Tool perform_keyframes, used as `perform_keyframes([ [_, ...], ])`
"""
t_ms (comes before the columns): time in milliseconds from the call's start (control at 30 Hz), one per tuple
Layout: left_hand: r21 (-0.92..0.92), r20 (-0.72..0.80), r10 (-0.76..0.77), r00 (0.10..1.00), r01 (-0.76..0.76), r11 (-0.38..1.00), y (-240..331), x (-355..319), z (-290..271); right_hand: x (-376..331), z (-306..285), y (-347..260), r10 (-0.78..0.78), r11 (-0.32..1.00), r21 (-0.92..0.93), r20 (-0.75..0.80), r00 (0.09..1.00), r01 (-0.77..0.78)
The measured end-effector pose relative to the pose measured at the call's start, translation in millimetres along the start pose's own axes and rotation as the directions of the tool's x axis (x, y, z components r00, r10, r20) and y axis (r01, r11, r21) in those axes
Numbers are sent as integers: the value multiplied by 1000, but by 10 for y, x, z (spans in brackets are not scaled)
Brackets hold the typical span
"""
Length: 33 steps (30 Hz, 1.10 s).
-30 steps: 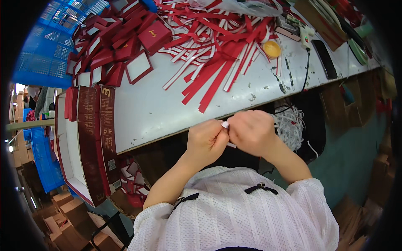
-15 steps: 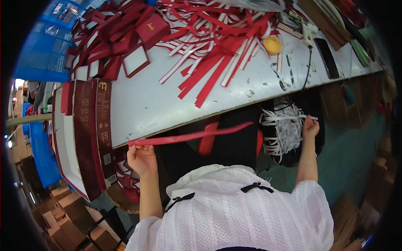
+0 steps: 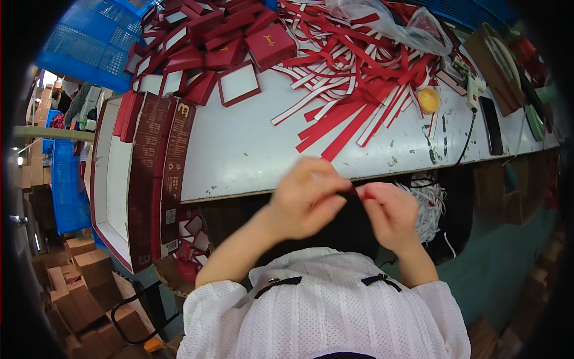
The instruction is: The person assembles small red rectangular boxes by inserting white paper strips into slots on the box sides. They repeatedly pick up a box, insert the strips, and place the finished unit into a larger cardboard container. The person also stacks completed boxes into a neat grid within the container.
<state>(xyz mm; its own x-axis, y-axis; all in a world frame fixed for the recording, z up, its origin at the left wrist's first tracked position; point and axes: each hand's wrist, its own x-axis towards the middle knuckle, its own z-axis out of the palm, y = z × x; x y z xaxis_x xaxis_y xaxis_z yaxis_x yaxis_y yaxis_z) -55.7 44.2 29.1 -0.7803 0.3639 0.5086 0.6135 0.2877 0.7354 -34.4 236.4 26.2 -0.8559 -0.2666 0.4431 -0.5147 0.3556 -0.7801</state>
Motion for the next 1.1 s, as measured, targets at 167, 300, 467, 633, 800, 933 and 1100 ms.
perform_keyframes([
  [167, 770, -203, 8, 979, 155, 619, -1258, 171, -756, 47, -373, -46, -26, 426, 903, 62, 998, -45],
  [300, 944, -5, 77, 997, -20, 331, -1544, 120, -1072, 250, -422, 65, -243, 72, 993, 109, 964, -94],
  [467, -502, -286, -507, 813, 323, 802, -1011, 65, -945, 186, -15, 135, 69, 86, 944, 313, 947, -318],
  [633, -950, -113, -644, 757, 107, 293, -334, 103, -617, 253, 249, 183, -12, 153, 906, 400, 916, -394],
  [800, -1000, -5, -633, 774, 16, 28, -84, -66, -377, 337, 232, 99, 314, 247, 874, 337, 888, -419],
  [933, -997, 60, -638, 768, 80, 2, 74, -160, -135, 392, 304, -59, 434, 338, 867, 203, 878, -367],
  [1100, -645, -221, -147, 964, -31, 764, 26, -249, 181, 405, 385, -72, 469, 360, 866, 154, 870, -348],
])
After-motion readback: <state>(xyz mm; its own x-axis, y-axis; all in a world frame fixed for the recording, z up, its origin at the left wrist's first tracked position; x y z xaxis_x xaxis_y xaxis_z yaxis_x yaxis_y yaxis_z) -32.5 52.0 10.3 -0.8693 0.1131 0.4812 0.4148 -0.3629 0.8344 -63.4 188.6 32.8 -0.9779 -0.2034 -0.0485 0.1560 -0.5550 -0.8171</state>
